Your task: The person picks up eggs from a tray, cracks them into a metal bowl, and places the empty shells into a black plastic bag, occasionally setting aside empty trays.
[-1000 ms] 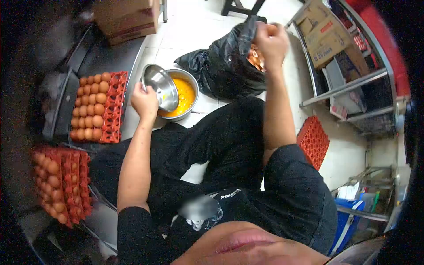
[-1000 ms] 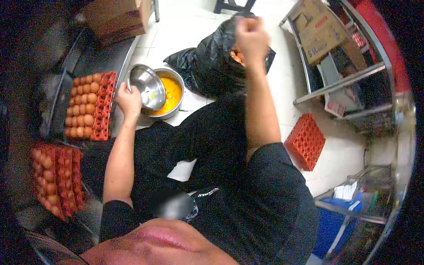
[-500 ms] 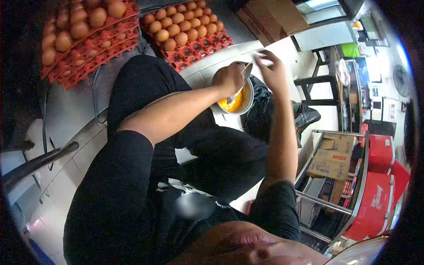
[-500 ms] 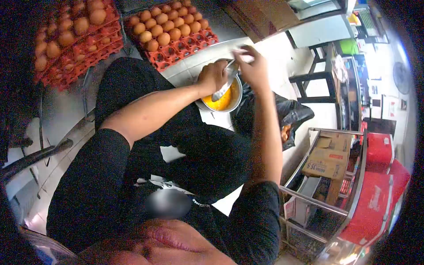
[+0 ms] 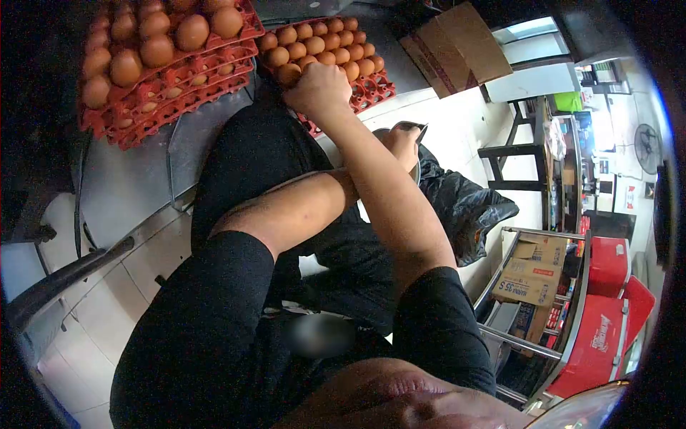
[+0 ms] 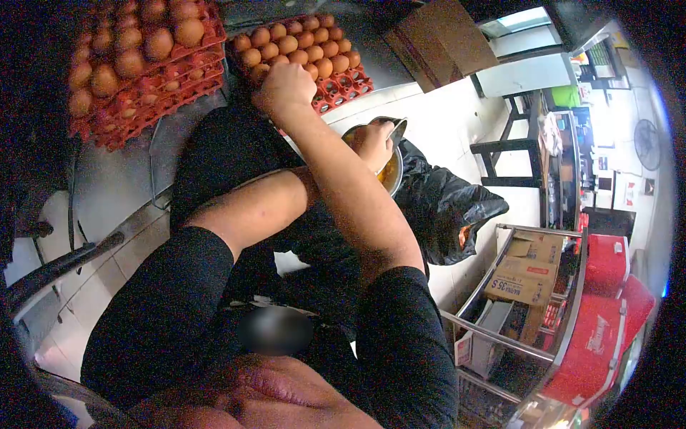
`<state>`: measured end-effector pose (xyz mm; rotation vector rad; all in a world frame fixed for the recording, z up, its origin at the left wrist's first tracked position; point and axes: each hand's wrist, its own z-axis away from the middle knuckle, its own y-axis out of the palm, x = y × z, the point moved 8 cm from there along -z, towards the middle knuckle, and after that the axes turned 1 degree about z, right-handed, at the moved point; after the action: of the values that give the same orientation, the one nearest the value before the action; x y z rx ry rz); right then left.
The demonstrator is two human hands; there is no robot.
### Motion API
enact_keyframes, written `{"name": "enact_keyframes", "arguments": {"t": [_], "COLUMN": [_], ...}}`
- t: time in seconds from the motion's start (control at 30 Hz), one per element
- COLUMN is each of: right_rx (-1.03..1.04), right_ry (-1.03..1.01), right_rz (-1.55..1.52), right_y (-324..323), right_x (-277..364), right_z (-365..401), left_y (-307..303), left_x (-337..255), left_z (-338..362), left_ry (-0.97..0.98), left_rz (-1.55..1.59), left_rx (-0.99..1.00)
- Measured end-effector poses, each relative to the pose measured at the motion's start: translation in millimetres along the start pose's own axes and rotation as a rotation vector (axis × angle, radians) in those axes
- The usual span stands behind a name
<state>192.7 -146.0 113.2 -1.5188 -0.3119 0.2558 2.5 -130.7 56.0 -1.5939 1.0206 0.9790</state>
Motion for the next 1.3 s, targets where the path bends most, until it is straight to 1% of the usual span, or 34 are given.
{"name": "enact_keyframes", "arguments": {"t": [0.03, 0.07, 0.1, 0.13, 0.17, 0.2, 0.23, 0.27, 0.3, 0.33, 0.37, 0.43, 0.47, 0.5, 0.53, 0.57, 0.63, 0.67, 0.7, 0.73, 0.77, 0.83, 0.87, 0.9, 0.93, 0.97, 1.03, 1.13, 1.17, 1.23, 1.3], "right_rx": [-0.024, -0.023, -0.111, -0.2, -0.126, -0.334, -0.31, -0.189, -0.184, -0.178, -0.217, -0.194, -0.284, -0.368, -0.486, -0.648, -0.645, -0.627, -0.541, -0.498, -0.233, -0.184, -0.158, -0.121, -0.102, -0.09, -0.159, -0.145, -0.14, -0.074, -0.083], "right_ry": [-0.024, -0.014, 0.024, 0.059, 0.069, 0.025, 0.107, 0.149, 0.13, 0.163, 0.208, 0.262, 0.256, 0.25, 0.214, 0.062, 0.004, -0.062, -0.071, -0.118, -0.031, -0.026, 0.003, 0.034, 0.041, 0.044, 0.056, 0.122, 0.137, 0.054, 0.053], "right_rz": [-0.022, -0.026, -0.138, -0.251, -0.37, -0.69, -0.949, -1.395, -1.37, -1.523, -1.457, -1.433, -1.351, -1.268, -1.101, -0.795, -0.705, -0.592, -0.417, -0.28, -0.186, -0.386, -0.345, -0.305, -0.354, -0.439, -0.484, -0.559, -0.568, -0.534, -0.542], "right_y": [0, 3, -3, -10, -41, -40, -53, -60, -85, -88, -93, -110, -120, -127, -129, -129, -106, -75, -52, -14, 41, 74, 69, 52, 41, 42, 40, 75, 75, 74, 76], "right_x": [-1, -11, -30, -53, -69, -108, -141, -167, -179, -204, -227, -252, -265, -277, -288, -296, -291, -305, -303, -307, -319, -323, -318, -314, -310, -312, -313, -327, -328, -321, -318], "right_z": [-1, -5, -9, -10, -2, -8, -4, 12, 40, 50, 66, 110, 126, 140, 154, 164, 189, 190, 190, 189, 182, 181, 177, 174, 170, 166, 164, 158, 159, 158, 157], "left_y": [-9, 0, -2, -4, -13, 2, 17, -26, -29, -22, -17, -31, -37, -40, -36, -39, -46, -48, -50, -50, -47, -45, -41, -37, -34, -29, -26, -17, -16, -11, -15], "left_x": [-8, -4, -6, -7, -10, 17, 44, -1, -7, -3, -1, -12, -17, -18, -14, -15, -19, -20, -19, -13, -4, -4, 0, 6, 11, 13, 6, -9, -7, 4, -2], "left_z": [3, 2, 0, 8, 7, 5, 6, 1, -5, -15, -21, -25, -27, -29, -35, -38, -42, -43, -44, -46, -49, -42, -41, -37, -34, -32, -30, -20, -19, -18, -14], "left_ry": [0.006, 0.03, 0.054, 0.034, -0.01, 0.029, 0.067, -0.224, 0.026, -0.02, -0.064, -0.041, -0.024, 0.014, 0.055, 0.043, 0.111, 0.123, 0.135, 0.169, 0.091, 0.053, 0.057, 0.044, 0.03, 0.029, 0.078, 0.024, -0.003, -0.024, -0.044], "left_rz": [-0.003, 0.004, 0.01, -0.082, 0.09, 0.147, 0.206, 0.002, 0.099, 0.038, -0.023, 0.04, 0.04, 0.081, 0.068, 0.081, -0.008, 0.009, 0.023, 0.036, 0.038, 0.011, -0.028, 0.037, 0.106, 0.083, 0.082, 0.148, 0.182, 0.159, 0.148], "left_rx": [0.001, -0.012, -0.026, -0.081, 0.134, -0.03, -0.195, 0.065, -0.139, -0.07, 0.004, 0.008, 0.041, 0.005, -0.004, 0.01, -0.011, -0.015, -0.02, -0.025, 0.033, 0.11, 0.143, 0.143, 0.141, 0.175, 0.19, 0.227, 0.22, 0.24, 0.236]}}
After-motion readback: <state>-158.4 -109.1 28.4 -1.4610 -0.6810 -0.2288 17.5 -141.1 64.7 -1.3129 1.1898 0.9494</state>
